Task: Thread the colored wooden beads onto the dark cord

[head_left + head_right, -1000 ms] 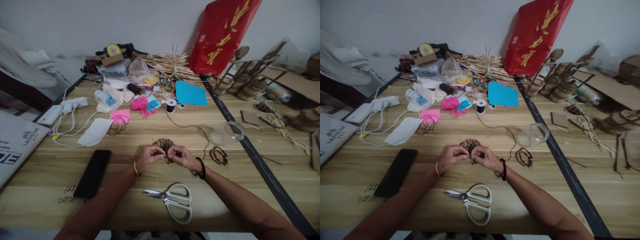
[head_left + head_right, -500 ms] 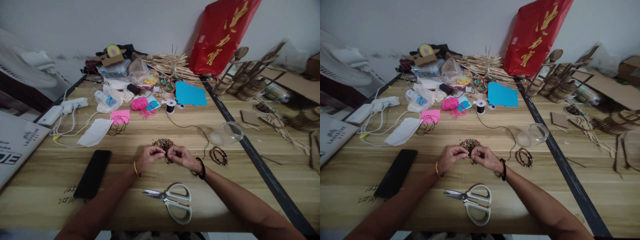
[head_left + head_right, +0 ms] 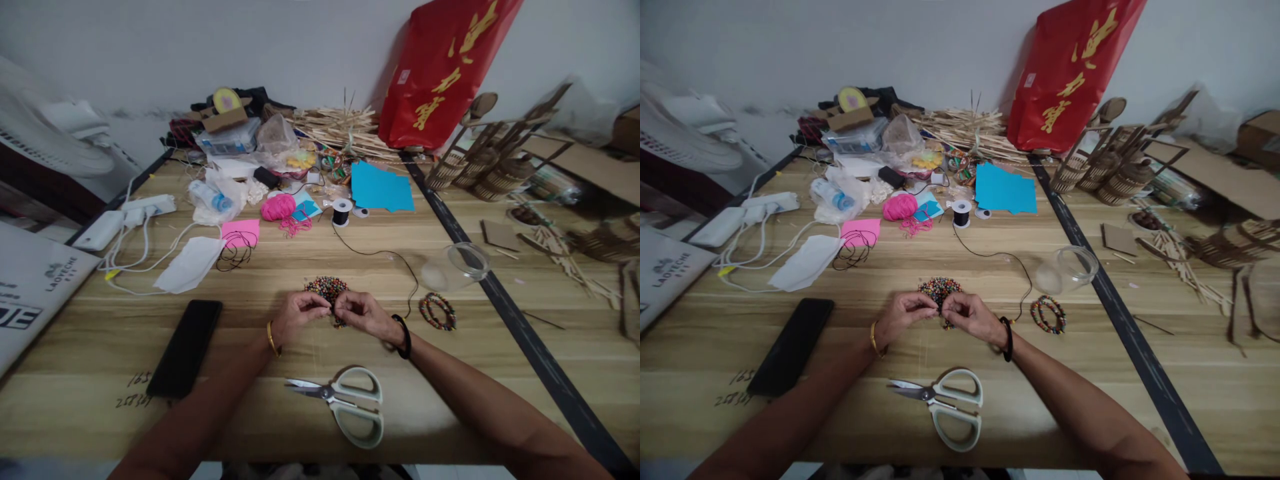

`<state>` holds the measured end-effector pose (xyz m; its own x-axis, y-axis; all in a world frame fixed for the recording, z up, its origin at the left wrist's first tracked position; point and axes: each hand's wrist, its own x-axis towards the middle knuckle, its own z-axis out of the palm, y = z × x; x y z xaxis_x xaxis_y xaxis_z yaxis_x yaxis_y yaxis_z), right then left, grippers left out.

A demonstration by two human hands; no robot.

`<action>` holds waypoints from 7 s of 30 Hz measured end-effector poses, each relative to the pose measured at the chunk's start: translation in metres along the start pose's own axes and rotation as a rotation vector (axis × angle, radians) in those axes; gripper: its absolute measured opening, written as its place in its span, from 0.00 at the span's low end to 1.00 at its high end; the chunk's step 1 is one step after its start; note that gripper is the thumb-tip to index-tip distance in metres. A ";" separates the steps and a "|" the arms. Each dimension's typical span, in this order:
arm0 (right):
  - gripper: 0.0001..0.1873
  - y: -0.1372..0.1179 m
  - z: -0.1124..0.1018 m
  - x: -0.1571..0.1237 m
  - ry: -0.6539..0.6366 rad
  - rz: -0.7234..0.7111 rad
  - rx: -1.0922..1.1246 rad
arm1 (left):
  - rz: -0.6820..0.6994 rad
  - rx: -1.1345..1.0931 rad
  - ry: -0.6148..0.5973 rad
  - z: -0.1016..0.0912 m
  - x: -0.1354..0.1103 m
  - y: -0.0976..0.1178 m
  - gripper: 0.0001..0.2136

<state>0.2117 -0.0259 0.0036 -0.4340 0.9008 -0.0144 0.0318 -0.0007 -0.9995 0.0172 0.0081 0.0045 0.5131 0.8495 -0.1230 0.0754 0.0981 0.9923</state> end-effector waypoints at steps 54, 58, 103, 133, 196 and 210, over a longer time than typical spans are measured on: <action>0.20 0.001 0.000 0.000 0.012 -0.031 -0.046 | 0.028 0.019 -0.005 0.001 -0.001 -0.001 0.12; 0.20 0.000 0.000 0.000 0.003 -0.024 -0.048 | 0.030 0.017 -0.011 0.001 0.000 -0.002 0.12; 0.17 0.004 -0.001 0.000 -0.023 -0.035 -0.005 | 0.062 -0.022 -0.079 0.002 0.002 -0.004 0.09; 0.19 0.002 -0.001 0.000 -0.008 -0.034 -0.033 | 0.038 -0.004 -0.055 0.002 0.001 -0.003 0.12; 0.21 -0.009 -0.022 -0.009 0.225 -0.109 0.078 | -0.105 -0.339 -0.535 -0.005 -0.010 0.009 0.14; 0.18 -0.035 -0.060 -0.007 0.244 -0.006 -0.394 | -0.060 -0.225 -0.627 -0.008 -0.008 0.005 0.13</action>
<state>0.2675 -0.0064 0.0403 -0.2122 0.9761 0.0458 0.3905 0.1277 -0.9117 0.0070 0.0056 0.0103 0.9186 0.3836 -0.0954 -0.0259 0.2992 0.9539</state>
